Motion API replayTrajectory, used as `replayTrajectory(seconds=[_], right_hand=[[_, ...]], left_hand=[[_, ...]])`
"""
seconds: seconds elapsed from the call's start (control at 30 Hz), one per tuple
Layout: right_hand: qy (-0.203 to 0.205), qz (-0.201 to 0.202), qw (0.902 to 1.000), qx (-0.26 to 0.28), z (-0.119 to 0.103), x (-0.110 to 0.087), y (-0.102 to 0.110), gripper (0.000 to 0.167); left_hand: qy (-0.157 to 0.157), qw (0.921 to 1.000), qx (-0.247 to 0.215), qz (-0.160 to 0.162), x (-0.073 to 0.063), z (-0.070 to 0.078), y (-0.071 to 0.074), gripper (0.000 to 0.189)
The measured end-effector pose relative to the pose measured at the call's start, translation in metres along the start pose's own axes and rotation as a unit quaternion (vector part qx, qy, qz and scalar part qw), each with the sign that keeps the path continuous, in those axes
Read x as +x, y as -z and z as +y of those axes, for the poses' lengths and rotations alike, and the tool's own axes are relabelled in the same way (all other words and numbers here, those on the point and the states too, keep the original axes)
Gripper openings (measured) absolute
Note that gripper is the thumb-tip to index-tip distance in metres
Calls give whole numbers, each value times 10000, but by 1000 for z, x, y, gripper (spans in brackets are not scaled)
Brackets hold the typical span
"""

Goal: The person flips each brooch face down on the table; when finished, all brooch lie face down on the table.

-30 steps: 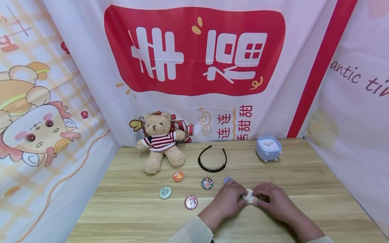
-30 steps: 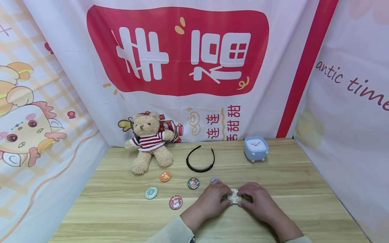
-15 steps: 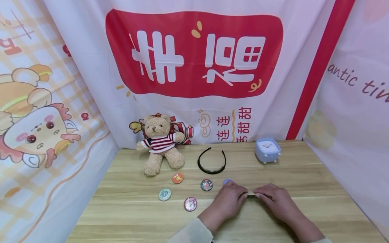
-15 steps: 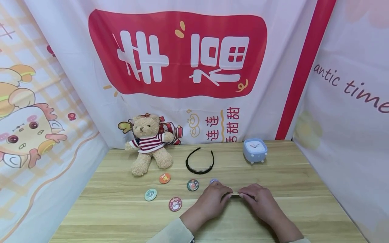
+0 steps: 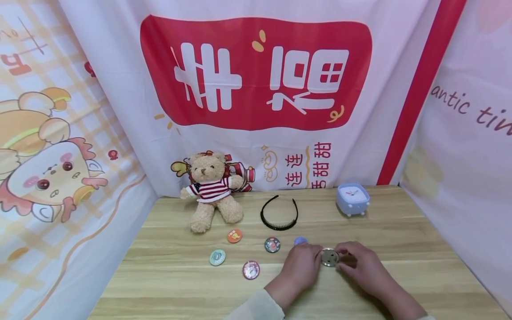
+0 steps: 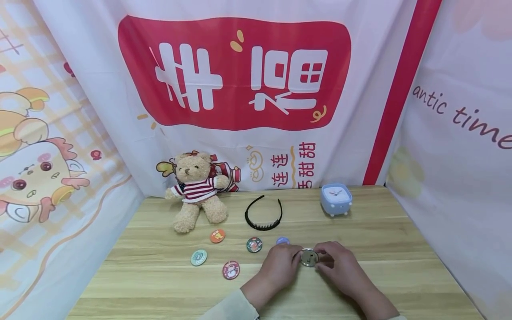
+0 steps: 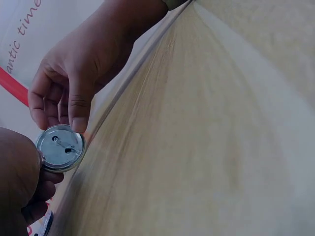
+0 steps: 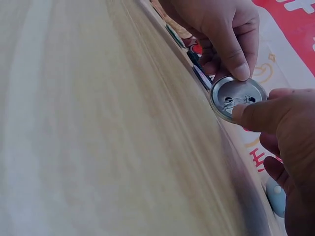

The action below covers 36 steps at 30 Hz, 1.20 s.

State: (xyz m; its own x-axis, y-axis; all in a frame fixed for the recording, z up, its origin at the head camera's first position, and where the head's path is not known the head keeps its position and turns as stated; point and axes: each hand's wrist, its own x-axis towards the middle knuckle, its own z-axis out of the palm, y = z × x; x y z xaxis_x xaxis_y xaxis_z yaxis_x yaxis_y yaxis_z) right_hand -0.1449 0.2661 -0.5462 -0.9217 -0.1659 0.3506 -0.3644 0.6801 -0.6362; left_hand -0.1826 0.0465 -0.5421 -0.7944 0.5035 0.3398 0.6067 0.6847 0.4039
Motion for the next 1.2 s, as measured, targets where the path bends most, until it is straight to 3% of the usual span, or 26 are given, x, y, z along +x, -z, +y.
replayTrajectory(seconds=[0.13,0.33,0.67,0.9,1.2], right_hand=[[-89,-38,9999,-79,1,1,1,45],[-201,-164,9995,-197,2,2,3,40],[-213,-141,9981,-555,7,0,5,39],[-316,-328,9981,-425,8,1,13,42],[-121,-280,9974,-646,20,-1,22,47]], left_hand=[[128,9998,-132,-44,-2,0,-1,15],[46,9995,-318,33,-2,-1,0,12],[7,9986,-321,-419,-3,0,0,31],[-7,9987,-239,-440,0,4,-7,28],[-220,9988,-192,-392,4,9,-20,28]])
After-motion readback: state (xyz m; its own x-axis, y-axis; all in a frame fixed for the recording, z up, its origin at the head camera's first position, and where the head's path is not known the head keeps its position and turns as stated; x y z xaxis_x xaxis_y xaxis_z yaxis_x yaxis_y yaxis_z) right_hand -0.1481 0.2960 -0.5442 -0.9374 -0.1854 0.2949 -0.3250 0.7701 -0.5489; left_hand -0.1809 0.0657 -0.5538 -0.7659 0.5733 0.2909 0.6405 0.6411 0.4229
